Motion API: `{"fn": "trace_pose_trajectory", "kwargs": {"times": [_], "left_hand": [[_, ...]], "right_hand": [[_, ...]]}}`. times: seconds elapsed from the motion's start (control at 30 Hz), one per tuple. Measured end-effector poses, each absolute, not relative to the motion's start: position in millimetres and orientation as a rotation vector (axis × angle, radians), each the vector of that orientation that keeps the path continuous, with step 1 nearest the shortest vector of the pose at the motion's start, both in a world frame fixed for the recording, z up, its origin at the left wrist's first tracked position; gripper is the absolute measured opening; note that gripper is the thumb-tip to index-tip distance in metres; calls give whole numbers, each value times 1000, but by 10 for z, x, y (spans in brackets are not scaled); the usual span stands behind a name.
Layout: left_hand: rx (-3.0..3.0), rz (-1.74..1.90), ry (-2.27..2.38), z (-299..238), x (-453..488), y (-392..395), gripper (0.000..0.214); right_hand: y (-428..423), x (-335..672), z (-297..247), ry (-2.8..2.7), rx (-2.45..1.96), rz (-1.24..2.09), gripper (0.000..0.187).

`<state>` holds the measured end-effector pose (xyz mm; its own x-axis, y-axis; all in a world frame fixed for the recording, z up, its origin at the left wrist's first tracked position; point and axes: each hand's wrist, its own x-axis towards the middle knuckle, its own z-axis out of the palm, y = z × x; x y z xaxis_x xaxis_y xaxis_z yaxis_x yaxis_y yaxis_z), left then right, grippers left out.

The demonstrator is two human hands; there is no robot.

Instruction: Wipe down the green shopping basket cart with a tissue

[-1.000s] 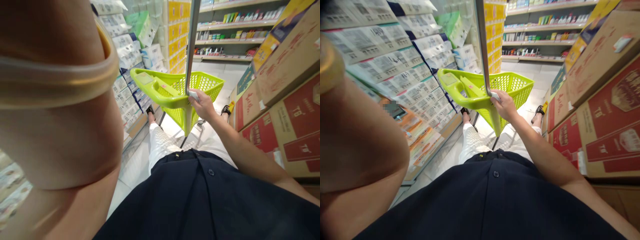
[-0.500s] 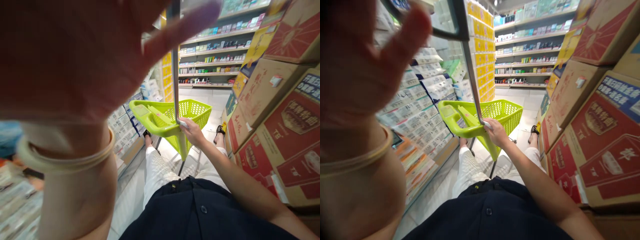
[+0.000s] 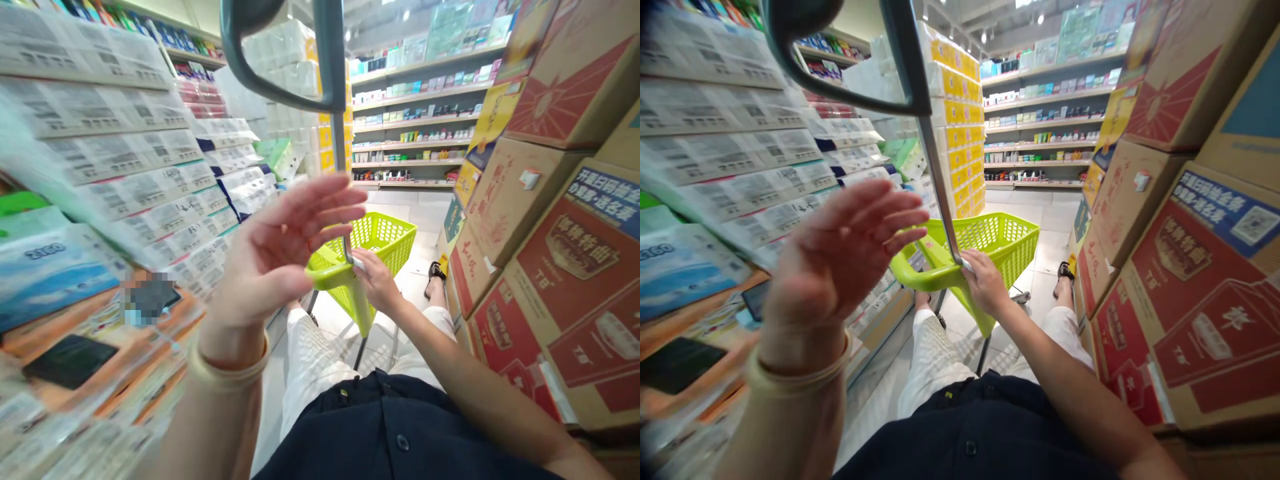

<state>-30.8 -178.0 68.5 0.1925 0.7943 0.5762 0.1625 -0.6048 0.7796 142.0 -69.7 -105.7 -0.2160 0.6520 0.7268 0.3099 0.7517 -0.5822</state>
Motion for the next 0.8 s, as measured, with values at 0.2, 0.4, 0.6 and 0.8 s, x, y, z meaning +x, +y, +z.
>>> {"fn": "trace_pose_trajectory", "kwargs": {"times": [0.2, 0.4, 0.6, 0.8], "left_hand": [[2156, 1236, 1401, 229, -23, -1171, 27], [2137, 1152, 1743, 77, 35, -912, 31], [2370, 453, 1965, 38, 108, -932, 23], [2386, 405, 2107, 12, 138, -1003, 31]], "right_hand": [[-540, 1508, -1162, -1709, -896, 366, 32], [-535, 1436, -1197, -1645, -822, 341, 32], [-516, 1428, -1245, -1567, -865, 258, 29], [-629, 1356, -1341, -1347, -916, 301, 23]]}}
